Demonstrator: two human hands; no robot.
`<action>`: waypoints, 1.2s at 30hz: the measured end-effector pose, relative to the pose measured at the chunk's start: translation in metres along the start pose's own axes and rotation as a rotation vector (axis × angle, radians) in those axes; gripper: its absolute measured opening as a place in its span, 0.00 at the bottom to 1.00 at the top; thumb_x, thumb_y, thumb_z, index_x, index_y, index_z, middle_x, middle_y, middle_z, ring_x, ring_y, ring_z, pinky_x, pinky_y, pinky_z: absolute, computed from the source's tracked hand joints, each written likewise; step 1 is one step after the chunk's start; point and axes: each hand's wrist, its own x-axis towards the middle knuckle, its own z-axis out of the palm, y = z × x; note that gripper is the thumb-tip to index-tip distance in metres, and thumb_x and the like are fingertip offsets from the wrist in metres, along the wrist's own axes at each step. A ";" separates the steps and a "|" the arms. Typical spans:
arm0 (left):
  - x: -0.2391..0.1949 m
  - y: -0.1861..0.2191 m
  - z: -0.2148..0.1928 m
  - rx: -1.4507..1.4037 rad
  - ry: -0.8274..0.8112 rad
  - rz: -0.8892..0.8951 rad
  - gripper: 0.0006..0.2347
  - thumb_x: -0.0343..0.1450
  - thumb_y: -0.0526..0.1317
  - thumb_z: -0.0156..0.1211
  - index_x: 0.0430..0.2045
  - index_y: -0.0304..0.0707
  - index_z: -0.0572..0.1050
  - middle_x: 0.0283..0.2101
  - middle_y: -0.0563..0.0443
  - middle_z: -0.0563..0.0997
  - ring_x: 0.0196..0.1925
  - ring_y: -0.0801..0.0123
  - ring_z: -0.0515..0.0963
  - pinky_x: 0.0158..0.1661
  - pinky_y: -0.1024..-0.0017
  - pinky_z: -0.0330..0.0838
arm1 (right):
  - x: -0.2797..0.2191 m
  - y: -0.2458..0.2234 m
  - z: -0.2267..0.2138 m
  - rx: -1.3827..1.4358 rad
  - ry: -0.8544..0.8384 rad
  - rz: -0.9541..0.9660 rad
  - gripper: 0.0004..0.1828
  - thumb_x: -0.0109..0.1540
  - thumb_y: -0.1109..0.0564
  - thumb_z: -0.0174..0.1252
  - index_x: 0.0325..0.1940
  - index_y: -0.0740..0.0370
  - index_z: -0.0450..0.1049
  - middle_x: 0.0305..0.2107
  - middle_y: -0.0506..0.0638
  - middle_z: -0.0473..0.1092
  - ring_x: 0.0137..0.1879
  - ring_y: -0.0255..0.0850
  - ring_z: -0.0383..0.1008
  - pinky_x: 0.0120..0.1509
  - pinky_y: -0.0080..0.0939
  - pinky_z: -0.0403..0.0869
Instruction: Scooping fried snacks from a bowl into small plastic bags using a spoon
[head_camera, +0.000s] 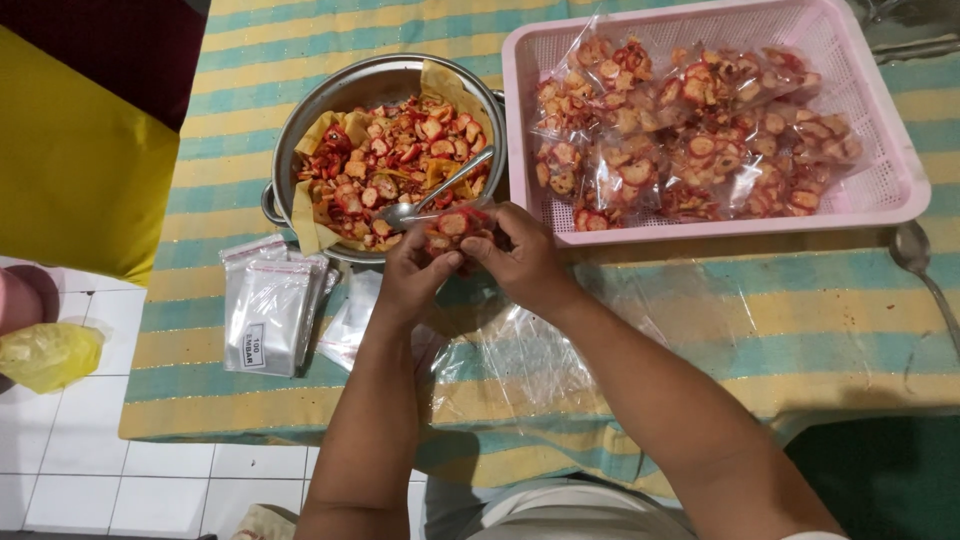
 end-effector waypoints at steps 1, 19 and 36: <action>0.000 0.002 0.001 -0.017 -0.001 0.000 0.16 0.68 0.32 0.70 0.49 0.27 0.76 0.38 0.44 0.82 0.41 0.68 0.80 0.44 0.68 0.78 | -0.001 0.001 0.000 0.003 -0.008 -0.001 0.11 0.65 0.53 0.66 0.40 0.64 0.77 0.24 0.55 0.68 0.29 0.47 0.72 0.35 0.42 0.70; -0.002 -0.001 0.000 -0.017 0.003 0.036 0.12 0.68 0.29 0.71 0.43 0.25 0.76 0.35 0.43 0.82 0.39 0.68 0.80 0.42 0.67 0.78 | -0.004 0.005 0.003 0.052 0.015 -0.016 0.12 0.65 0.54 0.67 0.36 0.65 0.75 0.22 0.54 0.65 0.27 0.43 0.69 0.33 0.40 0.68; -0.002 0.005 0.003 -0.082 -0.005 0.026 0.12 0.68 0.29 0.70 0.42 0.24 0.76 0.33 0.41 0.83 0.35 0.67 0.83 0.37 0.67 0.81 | 0.000 -0.001 0.001 0.120 0.017 0.059 0.11 0.65 0.54 0.67 0.36 0.64 0.76 0.17 0.50 0.69 0.23 0.39 0.73 0.30 0.36 0.71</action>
